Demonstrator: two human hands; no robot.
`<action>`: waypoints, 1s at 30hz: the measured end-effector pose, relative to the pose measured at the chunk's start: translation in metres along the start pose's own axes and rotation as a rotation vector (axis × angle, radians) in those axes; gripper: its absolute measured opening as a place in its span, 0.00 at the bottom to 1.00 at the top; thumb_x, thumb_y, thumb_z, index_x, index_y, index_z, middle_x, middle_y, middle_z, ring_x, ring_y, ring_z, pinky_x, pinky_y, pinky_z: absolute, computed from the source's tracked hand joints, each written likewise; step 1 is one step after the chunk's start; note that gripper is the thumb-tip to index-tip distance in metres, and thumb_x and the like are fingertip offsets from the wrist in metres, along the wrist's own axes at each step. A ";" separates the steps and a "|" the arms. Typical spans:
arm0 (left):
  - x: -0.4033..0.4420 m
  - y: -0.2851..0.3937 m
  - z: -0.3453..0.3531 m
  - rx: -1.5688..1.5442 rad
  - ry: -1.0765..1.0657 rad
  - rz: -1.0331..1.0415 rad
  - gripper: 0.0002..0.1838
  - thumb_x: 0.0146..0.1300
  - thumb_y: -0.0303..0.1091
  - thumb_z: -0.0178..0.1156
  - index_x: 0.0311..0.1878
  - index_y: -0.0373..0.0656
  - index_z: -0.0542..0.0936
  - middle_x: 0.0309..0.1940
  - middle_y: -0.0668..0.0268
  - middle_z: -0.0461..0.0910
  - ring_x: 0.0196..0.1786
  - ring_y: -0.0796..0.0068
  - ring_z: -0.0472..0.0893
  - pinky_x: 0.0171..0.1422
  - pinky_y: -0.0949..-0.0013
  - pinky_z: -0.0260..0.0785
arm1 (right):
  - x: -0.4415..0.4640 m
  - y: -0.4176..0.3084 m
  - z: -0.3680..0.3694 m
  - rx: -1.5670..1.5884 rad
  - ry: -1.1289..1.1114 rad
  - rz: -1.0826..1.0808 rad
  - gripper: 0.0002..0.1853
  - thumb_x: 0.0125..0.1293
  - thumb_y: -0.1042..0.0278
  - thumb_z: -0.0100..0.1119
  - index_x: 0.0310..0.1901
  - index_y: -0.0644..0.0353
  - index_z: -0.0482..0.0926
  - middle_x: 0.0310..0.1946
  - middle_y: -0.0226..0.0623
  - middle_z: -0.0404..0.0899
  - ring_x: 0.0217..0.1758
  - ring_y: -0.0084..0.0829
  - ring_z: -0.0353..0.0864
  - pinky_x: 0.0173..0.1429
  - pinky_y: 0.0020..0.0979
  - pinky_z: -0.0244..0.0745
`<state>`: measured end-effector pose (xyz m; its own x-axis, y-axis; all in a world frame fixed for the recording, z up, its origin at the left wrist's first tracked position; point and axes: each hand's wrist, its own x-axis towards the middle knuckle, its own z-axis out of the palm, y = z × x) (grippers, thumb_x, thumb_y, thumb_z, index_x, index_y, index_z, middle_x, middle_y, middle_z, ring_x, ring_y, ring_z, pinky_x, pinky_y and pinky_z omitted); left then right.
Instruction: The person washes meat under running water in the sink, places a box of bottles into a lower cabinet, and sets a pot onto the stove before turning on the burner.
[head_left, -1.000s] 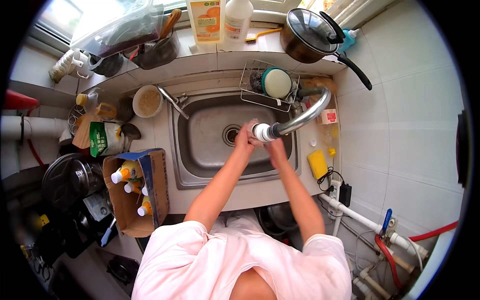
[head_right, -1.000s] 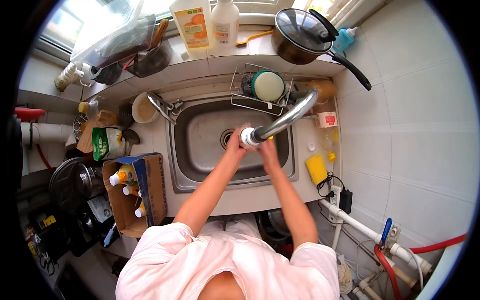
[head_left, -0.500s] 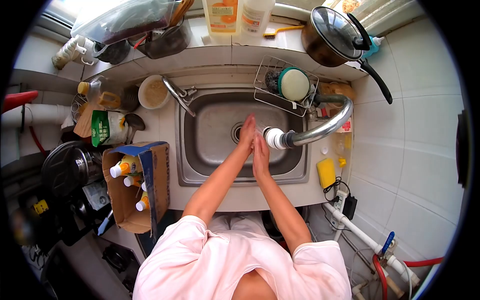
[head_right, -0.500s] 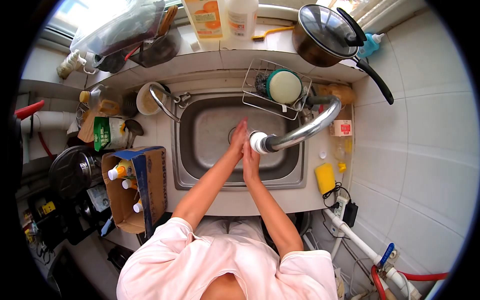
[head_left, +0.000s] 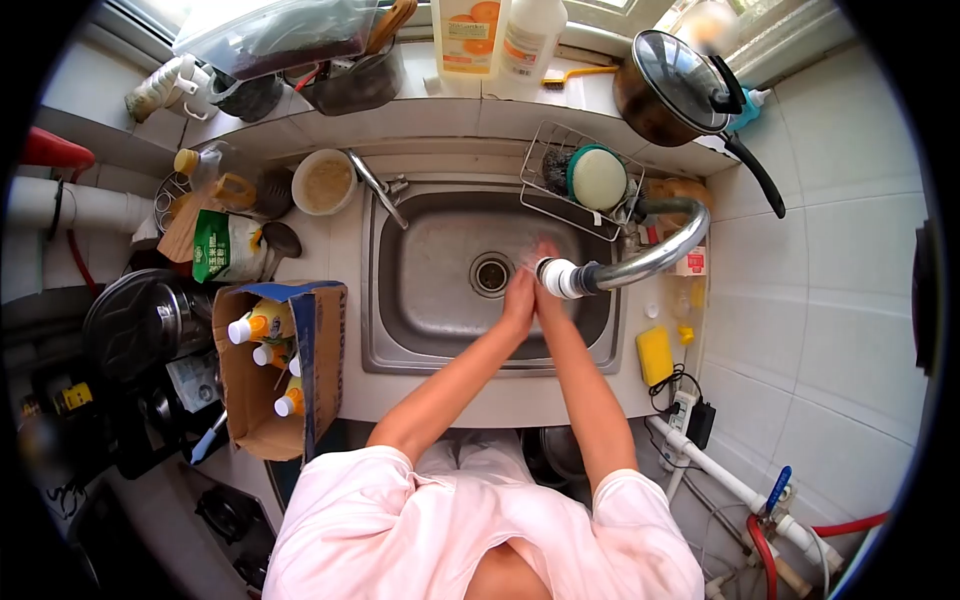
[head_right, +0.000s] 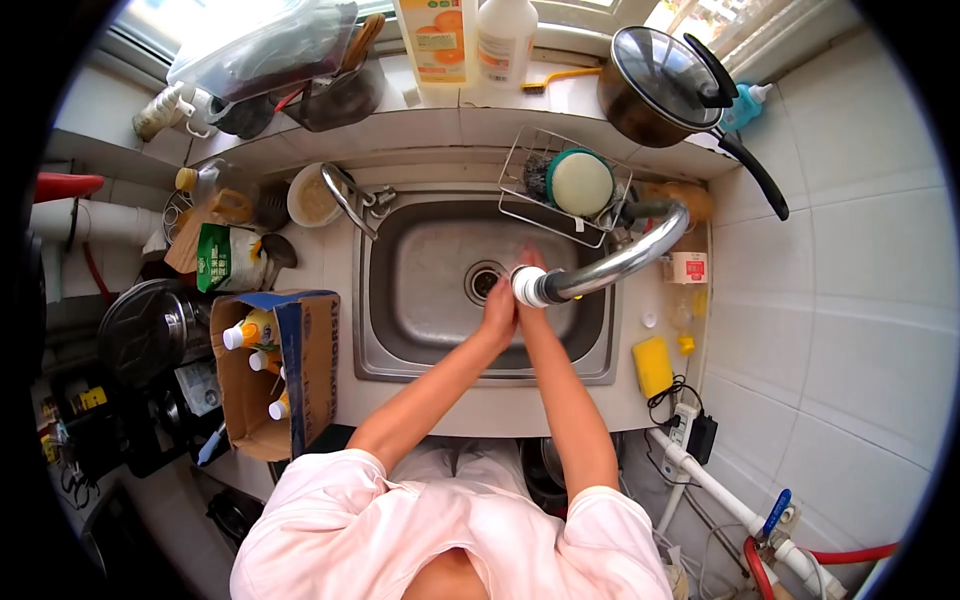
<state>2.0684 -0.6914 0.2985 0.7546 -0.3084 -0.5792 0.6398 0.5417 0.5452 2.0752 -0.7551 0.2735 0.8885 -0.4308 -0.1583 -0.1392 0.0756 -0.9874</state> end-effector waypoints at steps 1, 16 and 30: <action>-0.008 -0.002 -0.001 0.050 0.005 -0.021 0.21 0.68 0.41 0.46 0.61 0.43 0.65 0.52 0.67 0.72 0.54 0.75 0.71 0.58 0.70 0.62 | 0.003 0.009 -0.002 0.023 0.020 0.033 0.20 0.67 0.61 0.47 0.56 0.64 0.68 0.52 0.39 0.71 0.57 0.32 0.68 0.61 0.29 0.59; 0.004 0.022 0.007 -0.093 -0.042 -0.013 0.17 0.68 0.39 0.48 0.57 0.43 0.69 0.50 0.67 0.73 0.53 0.76 0.70 0.58 0.71 0.62 | -0.030 0.013 -0.006 -0.344 0.013 -0.109 0.23 0.68 0.60 0.40 0.59 0.65 0.65 0.61 0.45 0.65 0.66 0.38 0.60 0.68 0.30 0.50; 0.033 0.021 -0.012 -0.105 0.007 0.028 0.27 0.67 0.41 0.48 0.66 0.42 0.58 0.62 0.63 0.63 0.62 0.73 0.65 0.65 0.70 0.57 | -0.051 -0.047 0.029 -0.485 -0.086 -0.215 0.23 0.69 0.61 0.40 0.60 0.65 0.64 0.64 0.48 0.60 0.68 0.40 0.56 0.69 0.33 0.48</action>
<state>2.1053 -0.6809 0.2841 0.7709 -0.2862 -0.5690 0.5992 0.6289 0.4954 2.0488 -0.7100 0.3282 0.9488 -0.3146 0.0286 -0.1186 -0.4388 -0.8907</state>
